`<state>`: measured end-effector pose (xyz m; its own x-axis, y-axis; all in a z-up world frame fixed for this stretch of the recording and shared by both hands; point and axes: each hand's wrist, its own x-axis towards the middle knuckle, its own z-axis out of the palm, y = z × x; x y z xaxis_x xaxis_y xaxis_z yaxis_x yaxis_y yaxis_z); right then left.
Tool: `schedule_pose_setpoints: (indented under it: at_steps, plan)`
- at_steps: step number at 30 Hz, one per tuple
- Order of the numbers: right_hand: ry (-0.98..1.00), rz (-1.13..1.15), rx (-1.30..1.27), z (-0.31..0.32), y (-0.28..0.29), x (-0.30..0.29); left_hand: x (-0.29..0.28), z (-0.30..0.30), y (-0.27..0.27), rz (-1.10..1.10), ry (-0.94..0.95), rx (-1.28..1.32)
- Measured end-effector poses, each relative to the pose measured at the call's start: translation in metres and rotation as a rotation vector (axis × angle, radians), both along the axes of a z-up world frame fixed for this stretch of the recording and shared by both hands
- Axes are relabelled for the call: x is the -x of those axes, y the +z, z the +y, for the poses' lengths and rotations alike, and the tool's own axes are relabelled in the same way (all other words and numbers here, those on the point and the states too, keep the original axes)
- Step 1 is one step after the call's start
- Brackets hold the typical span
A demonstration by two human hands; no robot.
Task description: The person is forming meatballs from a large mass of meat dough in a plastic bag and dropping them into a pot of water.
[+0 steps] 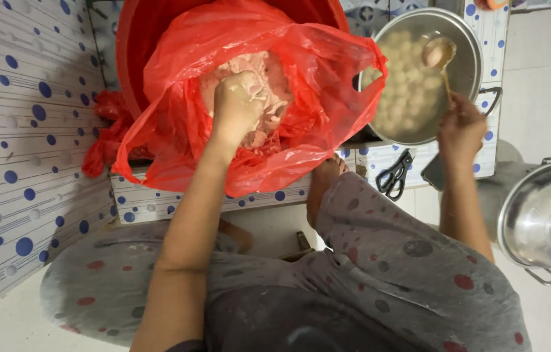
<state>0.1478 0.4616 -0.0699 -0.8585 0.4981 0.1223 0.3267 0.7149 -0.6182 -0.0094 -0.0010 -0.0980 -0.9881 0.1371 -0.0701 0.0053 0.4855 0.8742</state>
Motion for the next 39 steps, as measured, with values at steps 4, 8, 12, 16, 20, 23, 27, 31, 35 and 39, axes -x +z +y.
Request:
schedule_pose_setpoints:
  at_steps: [4,8,12,16,20,23,27,31,35,39]
  plan:
    - [0.251,0.027,-0.201,-0.013,-0.028,0.010,-0.001,-0.001,-0.001,0.004,-0.003,-0.006]
    - [0.364,0.014,-0.514,0.008,-0.068,0.017,0.000,-0.002,-0.001,0.011,-0.017,-0.063]
    - [0.356,0.057,-0.318,-0.007,-0.030,0.021,0.005,-0.003,-0.009,-0.029,0.024,-0.137]
    - [0.018,0.163,0.440,-0.032,0.021,0.033,-0.004,-0.002,0.042,-0.032,0.026,-0.144]
    - [-0.109,0.229,0.924,-0.078,0.099,0.046,-0.019,0.005,0.120,-0.116,0.022,-0.490]
    - [0.097,0.019,0.883,-0.126,0.134,0.037,-0.022,0.011,0.142,-0.304,0.091,-0.865]
    - [0.697,-0.280,0.263,-0.188,0.148,0.035,-0.018,0.007,0.126,-0.270,-0.046,-1.123]
    - [0.787,-0.311,0.213,-0.217,0.130,0.038,-0.027,0.012,0.134,-0.103,-0.181,-0.884]
    - [0.641,-0.509,0.489,-0.219,0.149,0.047,-0.031,0.019,0.113,0.256,-0.348,-0.349]
    - [0.549,-0.539,0.533,-0.216,0.177,0.049,-0.029,0.028,0.104,0.647,-0.361,-0.067]
